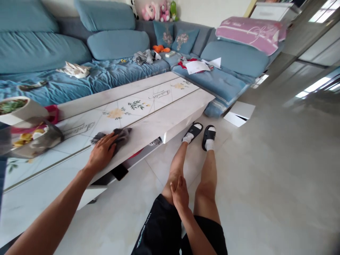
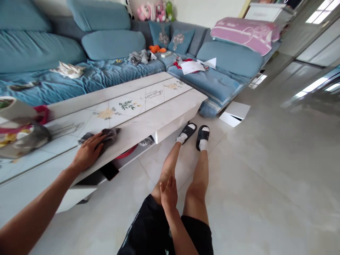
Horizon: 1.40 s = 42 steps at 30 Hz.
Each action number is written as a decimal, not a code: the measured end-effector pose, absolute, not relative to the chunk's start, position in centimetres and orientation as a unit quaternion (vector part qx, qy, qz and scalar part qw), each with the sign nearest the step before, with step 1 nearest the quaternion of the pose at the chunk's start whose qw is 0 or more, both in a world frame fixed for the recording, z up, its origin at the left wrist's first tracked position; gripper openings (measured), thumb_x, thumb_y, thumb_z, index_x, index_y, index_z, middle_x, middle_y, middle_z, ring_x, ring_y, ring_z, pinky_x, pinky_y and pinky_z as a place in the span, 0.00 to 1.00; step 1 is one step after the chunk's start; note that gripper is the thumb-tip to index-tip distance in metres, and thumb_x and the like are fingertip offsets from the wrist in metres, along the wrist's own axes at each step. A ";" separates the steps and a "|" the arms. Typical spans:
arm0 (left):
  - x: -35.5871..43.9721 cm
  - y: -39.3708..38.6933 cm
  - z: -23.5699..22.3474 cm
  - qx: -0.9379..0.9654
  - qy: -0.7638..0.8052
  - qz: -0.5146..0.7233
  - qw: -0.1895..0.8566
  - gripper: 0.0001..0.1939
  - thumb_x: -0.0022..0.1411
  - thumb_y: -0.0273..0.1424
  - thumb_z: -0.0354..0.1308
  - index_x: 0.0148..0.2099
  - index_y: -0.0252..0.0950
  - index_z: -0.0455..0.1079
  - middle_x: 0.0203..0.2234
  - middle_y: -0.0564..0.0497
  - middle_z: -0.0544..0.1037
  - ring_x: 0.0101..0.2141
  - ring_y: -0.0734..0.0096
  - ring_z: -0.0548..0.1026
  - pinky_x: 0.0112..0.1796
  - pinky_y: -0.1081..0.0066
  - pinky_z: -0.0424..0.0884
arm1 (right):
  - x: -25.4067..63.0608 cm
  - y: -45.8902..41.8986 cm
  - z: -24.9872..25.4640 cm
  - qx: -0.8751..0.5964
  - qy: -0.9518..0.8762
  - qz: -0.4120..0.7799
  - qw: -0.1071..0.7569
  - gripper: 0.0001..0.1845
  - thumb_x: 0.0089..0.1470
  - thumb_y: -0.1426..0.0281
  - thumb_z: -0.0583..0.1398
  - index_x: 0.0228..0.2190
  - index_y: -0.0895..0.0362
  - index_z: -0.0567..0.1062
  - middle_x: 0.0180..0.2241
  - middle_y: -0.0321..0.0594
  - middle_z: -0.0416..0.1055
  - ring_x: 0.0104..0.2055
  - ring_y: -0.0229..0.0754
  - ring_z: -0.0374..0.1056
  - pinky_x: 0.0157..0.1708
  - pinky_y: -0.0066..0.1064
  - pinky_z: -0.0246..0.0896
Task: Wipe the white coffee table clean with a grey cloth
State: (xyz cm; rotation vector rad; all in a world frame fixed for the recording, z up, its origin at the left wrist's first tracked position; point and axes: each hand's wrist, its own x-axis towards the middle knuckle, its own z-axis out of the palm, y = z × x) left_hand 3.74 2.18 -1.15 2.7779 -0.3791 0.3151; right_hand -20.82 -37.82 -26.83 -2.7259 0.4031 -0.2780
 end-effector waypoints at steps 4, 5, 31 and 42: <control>7.7 5.2 0.3 0.983 0.010 0.117 0.141 0.28 0.77 0.30 0.50 0.74 0.30 0.71 0.76 0.36 0.71 0.76 0.50 0.67 0.77 0.48 0.60 | -19.1 -37.6 -26.5 -0.968 0.132 -0.084 0.196 0.38 0.77 0.58 0.49 0.72 0.75 0.66 0.71 0.73 0.65 0.75 0.68 0.63 0.70 0.54 0.68; 9.4 4.6 0.8 0.983 0.034 0.114 0.140 0.28 0.78 0.29 0.49 0.74 0.28 0.72 0.75 0.35 0.71 0.76 0.50 0.67 0.77 0.48 0.59 | -18.6 -37.6 -26.2 -0.968 0.133 -0.082 0.196 0.38 0.76 0.59 0.51 0.72 0.75 0.67 0.70 0.74 0.66 0.74 0.69 0.64 0.69 0.55 0.69; 14.1 -10.3 0.9 0.963 -0.109 0.110 0.222 0.27 0.76 0.28 0.56 0.72 0.35 0.78 0.73 0.39 0.75 0.75 0.50 0.70 0.78 0.49 0.61 | -17.7 -38.5 -25.5 -0.996 0.027 -0.044 0.078 0.25 0.69 0.68 0.54 0.57 0.59 0.85 0.69 0.62 0.72 0.72 0.69 0.68 0.66 0.54 0.71; -6.4 2.1 -1.4 0.958 -0.155 0.104 0.219 0.26 0.82 0.37 0.51 0.75 0.51 0.75 0.75 0.50 0.73 0.76 0.54 0.69 0.77 0.49 0.65 | -20.2 -39.6 -24.9 -0.995 -0.003 -0.082 0.055 0.31 0.66 0.77 0.49 0.52 0.57 0.90 0.65 0.59 0.77 0.68 0.68 0.73 0.66 0.56 0.74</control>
